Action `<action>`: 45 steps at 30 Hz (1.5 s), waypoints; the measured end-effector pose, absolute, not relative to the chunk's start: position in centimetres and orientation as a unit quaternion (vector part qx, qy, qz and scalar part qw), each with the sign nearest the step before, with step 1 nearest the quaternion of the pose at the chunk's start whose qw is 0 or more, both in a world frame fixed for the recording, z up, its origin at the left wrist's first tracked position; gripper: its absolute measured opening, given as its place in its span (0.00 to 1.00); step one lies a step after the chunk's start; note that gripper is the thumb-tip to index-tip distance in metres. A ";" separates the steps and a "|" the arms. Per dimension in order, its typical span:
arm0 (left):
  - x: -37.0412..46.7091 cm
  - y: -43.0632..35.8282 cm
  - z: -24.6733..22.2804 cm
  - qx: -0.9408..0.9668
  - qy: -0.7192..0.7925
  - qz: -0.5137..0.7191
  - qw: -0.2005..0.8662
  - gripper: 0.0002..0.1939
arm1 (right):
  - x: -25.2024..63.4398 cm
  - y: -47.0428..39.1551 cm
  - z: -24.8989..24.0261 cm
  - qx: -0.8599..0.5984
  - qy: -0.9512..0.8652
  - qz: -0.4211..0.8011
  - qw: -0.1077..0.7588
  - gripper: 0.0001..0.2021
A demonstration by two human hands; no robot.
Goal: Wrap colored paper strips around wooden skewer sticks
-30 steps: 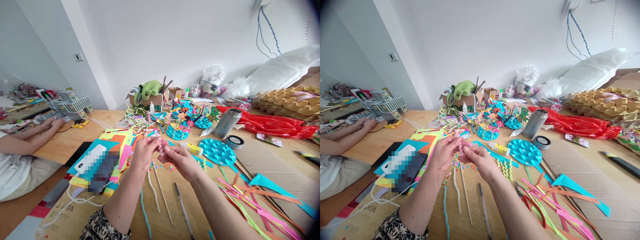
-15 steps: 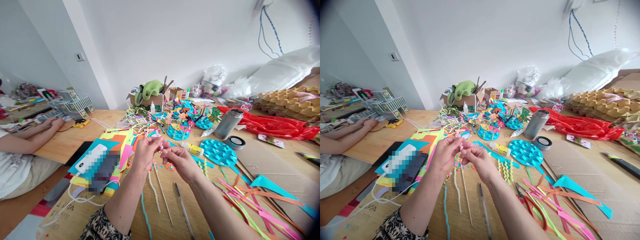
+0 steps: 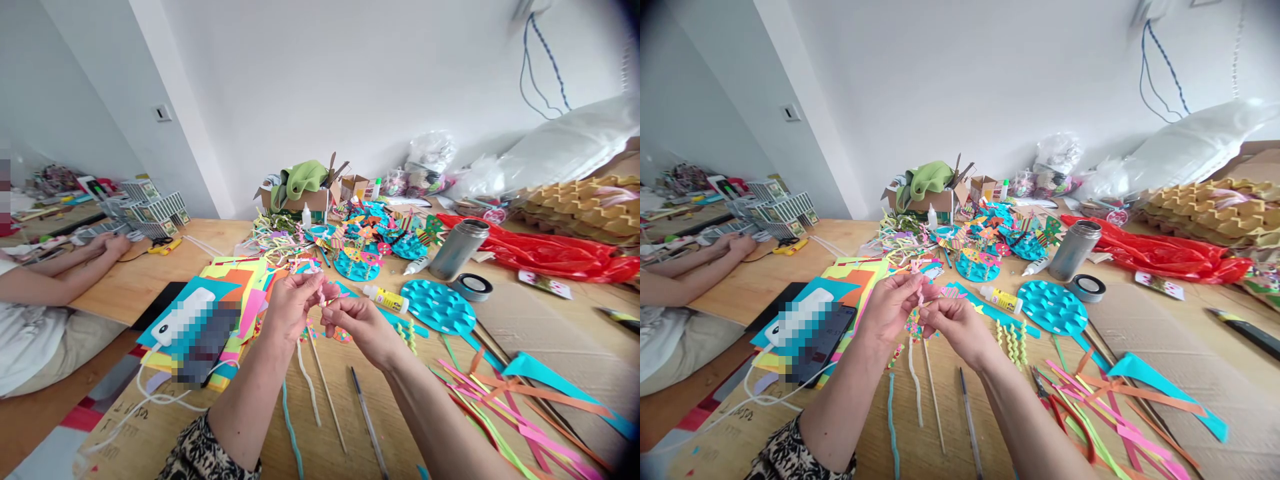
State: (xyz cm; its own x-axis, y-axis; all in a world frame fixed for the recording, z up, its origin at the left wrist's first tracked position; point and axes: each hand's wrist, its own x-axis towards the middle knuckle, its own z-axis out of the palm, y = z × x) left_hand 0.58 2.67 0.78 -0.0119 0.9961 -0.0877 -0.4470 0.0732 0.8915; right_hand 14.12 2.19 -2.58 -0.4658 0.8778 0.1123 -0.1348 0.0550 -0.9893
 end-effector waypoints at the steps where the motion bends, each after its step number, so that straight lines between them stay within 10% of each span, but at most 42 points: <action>1: 0.6 2.7 0.8 0.344 0.400 0.589 0.612 0.17 | 14.2 2.2 -2.5 -0.311 -0.597 0.616 0.410 0.15; 45: 0.4 2.9 0.6 0.340 0.398 0.608 0.597 0.13 | 14.4 2.0 -1.8 -0.337 -0.592 0.612 0.402 0.17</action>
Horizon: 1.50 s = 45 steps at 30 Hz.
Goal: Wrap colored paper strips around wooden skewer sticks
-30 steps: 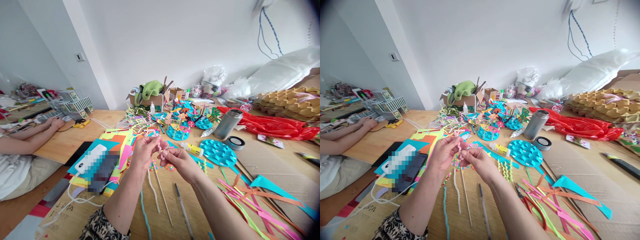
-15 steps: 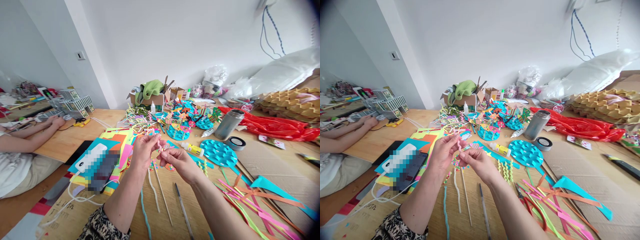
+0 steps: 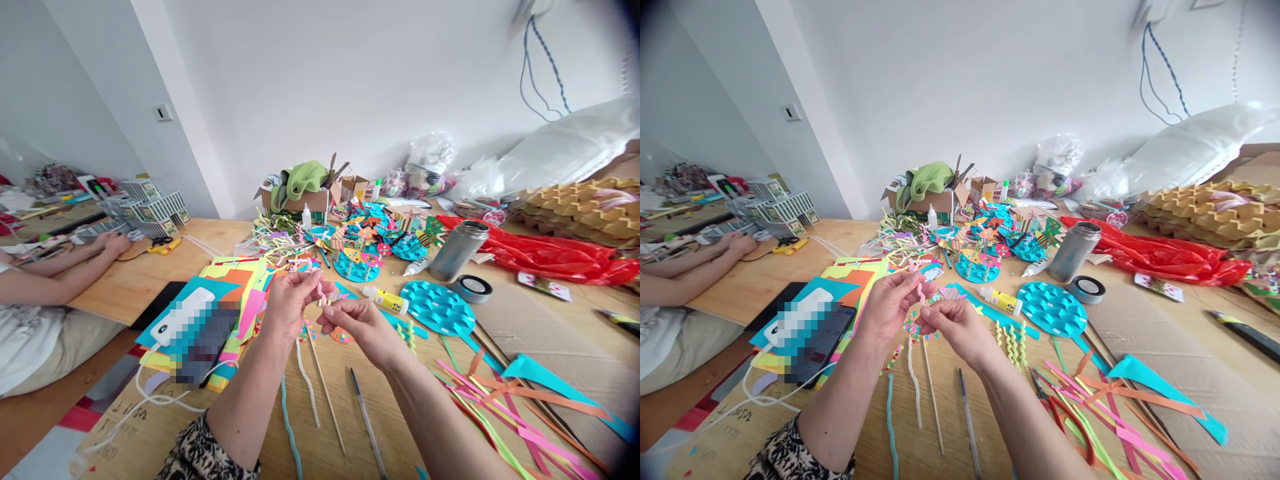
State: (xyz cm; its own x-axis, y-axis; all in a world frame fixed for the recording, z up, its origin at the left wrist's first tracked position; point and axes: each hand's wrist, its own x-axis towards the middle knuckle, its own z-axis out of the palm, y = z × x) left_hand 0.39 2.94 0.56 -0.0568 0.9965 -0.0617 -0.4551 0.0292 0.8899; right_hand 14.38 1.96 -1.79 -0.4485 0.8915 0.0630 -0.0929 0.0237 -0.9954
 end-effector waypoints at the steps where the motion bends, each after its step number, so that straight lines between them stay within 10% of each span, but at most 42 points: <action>1: 0.3 2.9 0.6 0.352 0.393 0.591 0.610 0.14 | 14.5 2.0 -1.9 -0.337 -0.594 0.605 0.409 0.18; 45: 2.6 1.5 -0.4 0.448 0.359 0.385 0.722 0.10 | 17.9 2.6 0.1 -0.412 -0.610 0.478 0.481 0.20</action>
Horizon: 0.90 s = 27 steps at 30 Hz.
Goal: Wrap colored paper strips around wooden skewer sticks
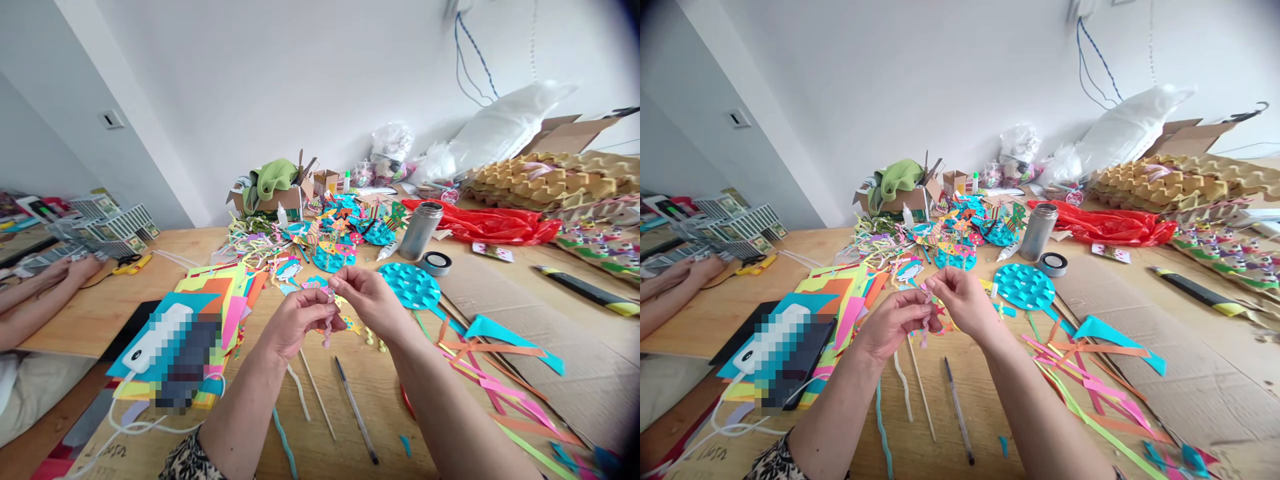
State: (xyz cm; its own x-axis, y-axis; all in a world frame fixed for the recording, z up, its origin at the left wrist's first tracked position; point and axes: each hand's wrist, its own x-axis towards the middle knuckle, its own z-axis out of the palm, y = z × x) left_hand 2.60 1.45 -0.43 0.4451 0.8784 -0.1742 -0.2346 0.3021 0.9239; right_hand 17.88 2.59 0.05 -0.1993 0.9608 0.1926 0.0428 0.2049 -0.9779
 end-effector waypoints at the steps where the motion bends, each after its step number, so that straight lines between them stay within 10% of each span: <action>1: 2.6 1.5 -0.4 0.446 0.358 0.383 0.725 0.09 | 18.0 2.6 0.1 -0.410 -0.613 0.475 0.480 0.19; 27: 3.3 0.8 -0.2 0.533 0.393 0.395 0.637 0.12 | 18.6 2.7 0.0 -0.395 -0.656 0.476 0.432 0.21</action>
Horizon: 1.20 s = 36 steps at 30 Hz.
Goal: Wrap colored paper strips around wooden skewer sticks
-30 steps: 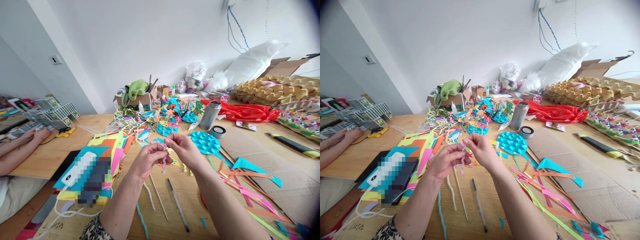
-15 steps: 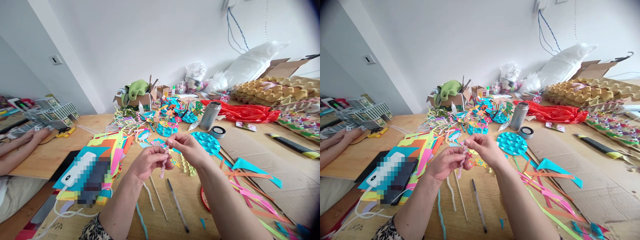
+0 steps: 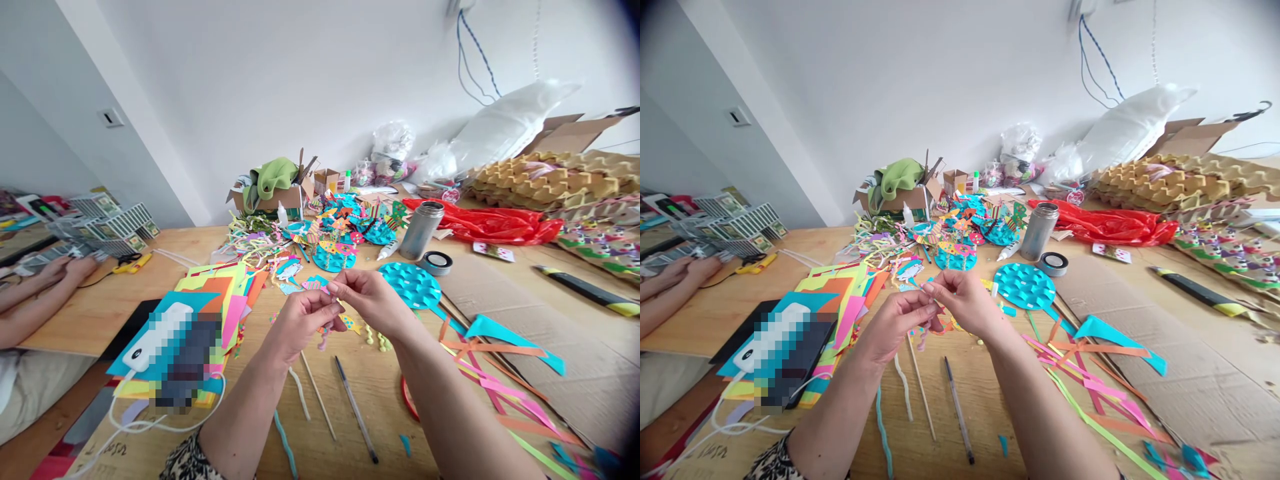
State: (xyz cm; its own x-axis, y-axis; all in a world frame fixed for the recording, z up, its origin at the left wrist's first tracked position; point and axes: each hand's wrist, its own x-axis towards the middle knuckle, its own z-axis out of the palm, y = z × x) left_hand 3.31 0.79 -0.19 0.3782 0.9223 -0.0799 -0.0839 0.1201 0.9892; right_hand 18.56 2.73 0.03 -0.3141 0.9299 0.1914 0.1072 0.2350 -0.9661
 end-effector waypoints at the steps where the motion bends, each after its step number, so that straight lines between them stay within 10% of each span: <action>1: 3.3 0.8 -0.2 0.533 0.393 0.393 0.638 0.12 | 18.5 2.7 0.0 -0.399 -0.663 0.468 0.426 0.21; 15: 1.9 2.7 -0.5 0.330 0.399 0.607 0.603 0.11 | 18.2 2.8 -0.2 -0.409 -0.674 0.467 0.400 0.22; 36: 2.6 2.2 -0.2 0.394 0.381 0.592 0.591 0.14 | 16.3 2.6 -1.0 -0.332 -0.555 0.641 0.413 0.15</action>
State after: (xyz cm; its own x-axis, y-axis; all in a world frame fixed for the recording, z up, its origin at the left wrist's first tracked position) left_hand 2.63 2.19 -0.19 0.0095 0.9998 0.0161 -0.3999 -0.0110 0.9165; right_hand 16.33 2.56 -0.95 -0.4387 0.8980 0.0327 -0.1613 -0.0429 -0.9860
